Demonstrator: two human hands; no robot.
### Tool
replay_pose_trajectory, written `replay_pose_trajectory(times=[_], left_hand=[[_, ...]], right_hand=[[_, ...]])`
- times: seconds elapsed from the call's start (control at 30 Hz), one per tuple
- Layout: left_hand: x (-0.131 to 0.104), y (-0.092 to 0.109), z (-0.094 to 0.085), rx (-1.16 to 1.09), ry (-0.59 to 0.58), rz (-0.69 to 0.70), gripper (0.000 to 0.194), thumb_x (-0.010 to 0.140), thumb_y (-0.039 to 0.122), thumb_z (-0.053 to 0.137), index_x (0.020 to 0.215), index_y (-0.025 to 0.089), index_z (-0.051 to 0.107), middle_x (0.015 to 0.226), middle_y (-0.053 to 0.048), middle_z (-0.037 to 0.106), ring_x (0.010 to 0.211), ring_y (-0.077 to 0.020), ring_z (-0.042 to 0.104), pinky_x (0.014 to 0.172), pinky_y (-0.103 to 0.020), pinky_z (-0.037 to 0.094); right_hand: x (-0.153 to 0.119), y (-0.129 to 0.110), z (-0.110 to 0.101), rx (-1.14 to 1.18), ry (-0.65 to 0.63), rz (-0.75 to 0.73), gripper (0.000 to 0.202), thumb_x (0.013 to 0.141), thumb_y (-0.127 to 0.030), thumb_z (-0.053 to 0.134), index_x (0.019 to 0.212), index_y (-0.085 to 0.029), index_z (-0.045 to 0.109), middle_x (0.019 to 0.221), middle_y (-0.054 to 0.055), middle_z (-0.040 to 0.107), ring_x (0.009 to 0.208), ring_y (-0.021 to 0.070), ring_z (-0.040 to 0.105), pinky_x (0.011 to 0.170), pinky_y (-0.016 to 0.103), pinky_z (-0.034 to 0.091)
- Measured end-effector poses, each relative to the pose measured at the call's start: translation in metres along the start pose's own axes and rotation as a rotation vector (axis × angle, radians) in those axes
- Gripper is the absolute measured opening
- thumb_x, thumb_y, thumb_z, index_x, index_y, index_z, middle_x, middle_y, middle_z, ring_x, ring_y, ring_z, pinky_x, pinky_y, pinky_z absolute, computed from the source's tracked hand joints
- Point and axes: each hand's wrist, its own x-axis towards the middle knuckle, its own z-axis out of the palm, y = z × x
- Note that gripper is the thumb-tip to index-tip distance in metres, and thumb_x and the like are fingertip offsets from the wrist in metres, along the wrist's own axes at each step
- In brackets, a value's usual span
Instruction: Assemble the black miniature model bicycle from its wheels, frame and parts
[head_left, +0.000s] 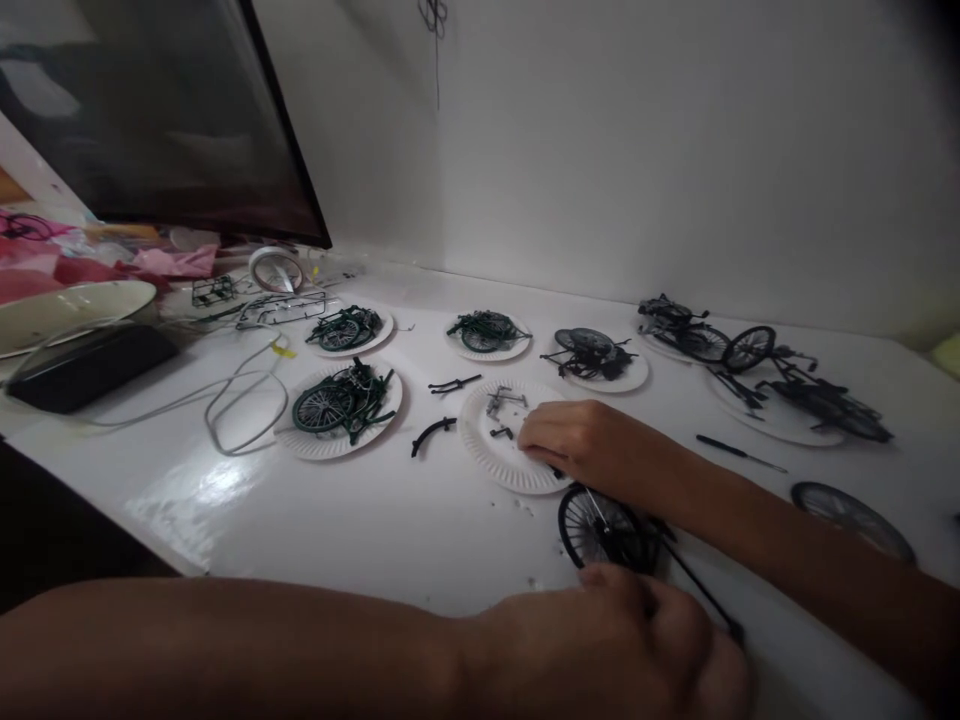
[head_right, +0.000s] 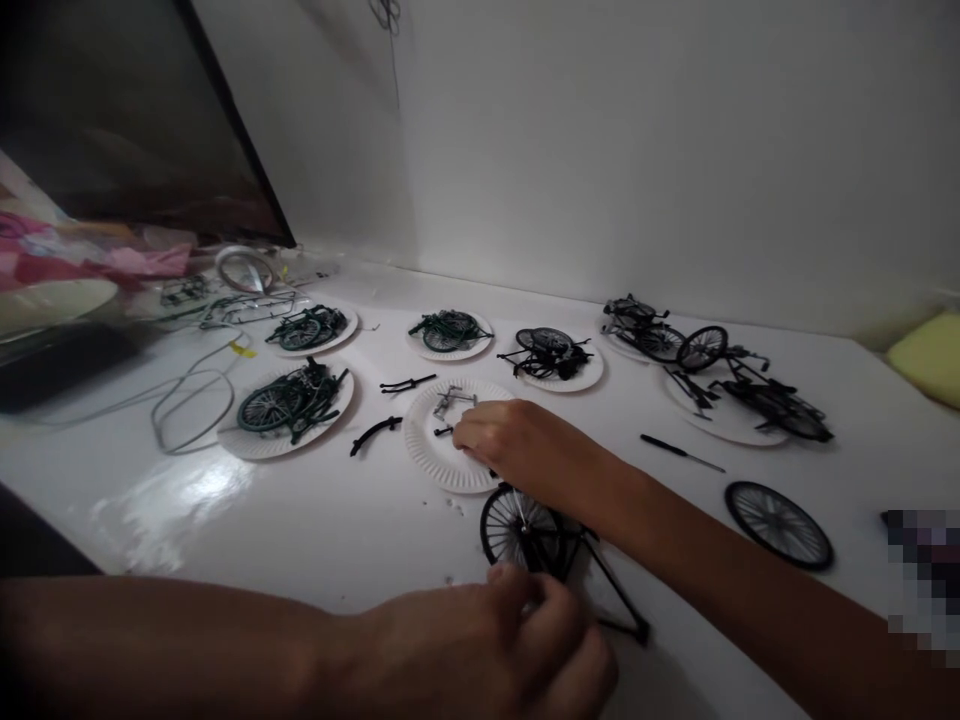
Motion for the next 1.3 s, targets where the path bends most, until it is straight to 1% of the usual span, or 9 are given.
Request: replay_pose_trajectory(times=[0.13,0.23,0.3,0.37,0.47,0.57,0.73,1.07,1.3], left_hand=[[0.012,-0.001,0.002,0.014,-0.005,-0.081,0.018,0.087,0.017,0.054,0.072,0.013,0.063,0.074,-0.008,0.049,0.063,-0.0202,0.048,0.044,-0.032,0.028],[0.010,-0.015,-0.014,-0.028,-0.015,-0.104,0.013,0.089,0.011,0.054,0.081,0.011,0.065,0.082,-0.009,0.055,0.071,-0.0207,0.052,0.055,-0.034,0.038],[0.004,-0.031,-0.027,-0.040,-0.071,-0.145,0.015,0.094,0.021,0.054,0.093,0.011,0.066,0.097,-0.011,0.060,0.088,-0.0251,0.055,0.070,-0.038,0.044],[-0.001,-0.048,-0.036,-0.103,-0.132,-0.144,0.025,0.093,0.033,0.061,0.106,0.011,0.064,0.115,-0.012,0.060,0.106,-0.0276,0.052,0.088,-0.042,0.043],[-0.004,-0.064,-0.033,-0.272,-0.163,-0.194,0.037,0.088,0.038,0.069,0.116,0.014,0.062,0.129,-0.011,0.056,0.118,-0.0271,0.048,0.100,-0.041,0.037],[-0.003,-0.066,-0.017,-0.396,-0.155,-0.221,0.027,0.091,0.032,0.065,0.114,0.018,0.064,0.127,-0.008,0.058,0.116,-0.0243,0.051,0.100,-0.039,0.034],[-0.003,-0.054,0.001,-0.487,-0.101,-0.342,0.013,0.095,0.027,0.061,0.104,0.022,0.068,0.113,-0.003,0.065,0.107,-0.0185,0.056,0.098,-0.037,0.031],[-0.005,-0.047,0.010,-0.572,-0.057,-0.452,0.010,0.090,0.026,0.068,0.098,0.021,0.070,0.109,-0.001,0.064,0.103,-0.0176,0.054,0.093,-0.034,0.033],[-0.006,-0.047,0.012,-0.545,-0.043,-0.442,0.010,0.091,0.025,0.067,0.098,0.020,0.071,0.107,-0.002,0.064,0.102,-0.0174,0.055,0.091,-0.034,0.035]], right_hand=[[-0.003,-0.004,-0.007,-0.039,0.014,0.012,0.021,0.097,-0.012,0.048,0.088,-0.016,0.067,0.084,0.005,0.070,0.079,0.0170,0.065,0.071,0.030,0.050],[-0.022,-0.011,-0.024,-0.057,0.111,0.089,0.020,0.098,-0.014,0.046,0.093,-0.016,0.065,0.090,0.007,0.071,0.083,0.0179,0.066,0.075,0.031,0.051],[-0.043,-0.020,-0.037,-0.051,0.270,0.223,0.016,0.098,-0.015,0.049,0.098,-0.017,0.064,0.095,0.006,0.072,0.089,0.0174,0.067,0.080,0.030,0.052],[-0.068,-0.033,-0.047,-0.097,0.492,0.388,0.002,0.090,-0.024,0.064,0.090,-0.024,0.066,0.085,0.000,0.073,0.077,0.0161,0.069,0.070,0.026,0.053],[-0.100,-0.054,-0.051,-0.108,0.593,0.621,0.011,0.080,-0.027,0.075,0.084,-0.030,0.066,0.078,-0.004,0.073,0.066,0.0168,0.069,0.059,0.027,0.054],[-0.118,-0.070,-0.041,0.013,0.511,0.640,0.008,0.082,-0.031,0.073,0.082,-0.030,0.065,0.077,-0.004,0.073,0.064,0.0170,0.069,0.058,0.027,0.054],[-0.123,-0.077,-0.020,0.199,0.372,0.638,0.006,0.087,-0.025,0.066,0.082,-0.026,0.063,0.079,-0.004,0.073,0.068,0.0135,0.069,0.061,0.024,0.054],[-0.124,-0.073,-0.011,0.146,0.309,0.541,0.009,0.090,-0.017,0.060,0.084,-0.024,0.059,0.079,-0.003,0.069,0.071,0.0125,0.067,0.064,0.024,0.052],[-0.123,-0.076,-0.011,0.082,0.267,0.429,0.014,0.095,-0.016,0.050,0.095,-0.024,0.061,0.085,-0.001,0.068,0.076,0.0143,0.066,0.067,0.026,0.053]])
